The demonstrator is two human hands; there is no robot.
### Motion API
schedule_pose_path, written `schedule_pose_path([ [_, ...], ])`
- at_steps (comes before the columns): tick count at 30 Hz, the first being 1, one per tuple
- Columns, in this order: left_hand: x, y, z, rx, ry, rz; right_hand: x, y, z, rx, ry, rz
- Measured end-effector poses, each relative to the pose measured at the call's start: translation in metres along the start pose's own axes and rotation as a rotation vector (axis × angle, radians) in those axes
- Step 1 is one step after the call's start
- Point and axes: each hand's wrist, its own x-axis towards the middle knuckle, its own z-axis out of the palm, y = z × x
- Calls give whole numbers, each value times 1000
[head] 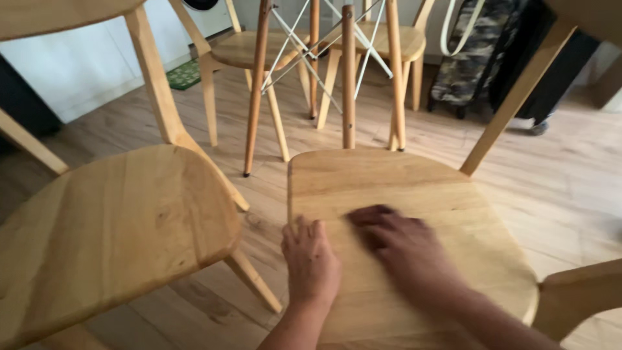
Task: The person wipes the seat and backrest of wooden dining chairs using a dark cloth. They move between chairs, wiping each surface thoroughly, then lift and reposition one chair to access the underside before placing it back.
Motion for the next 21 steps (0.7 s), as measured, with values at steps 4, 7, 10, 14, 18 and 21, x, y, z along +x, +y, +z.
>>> schedule_pose_path([
  [4, 0, 9, 4, 75, -67, -21, 26, 80, -40, -286, 80, 454],
  [7, 4, 12, -3, 56, -95, -53, 59, 94, -35, -205, 92, 659],
  [10, 3, 13, -7, 76, -26, -2, 33, 76, -6, -254, 107, 463],
  [14, 1, 11, -5, 73, -75, -25, -71, 70, 15, -244, 230, 214],
  [18, 0, 12, 0, 113, -85, -35, -57, 104, -22, -247, 218, 399],
  [21, 1, 12, -1, 133, -88, -32, -16, 109, -25, -171, 116, 553],
])
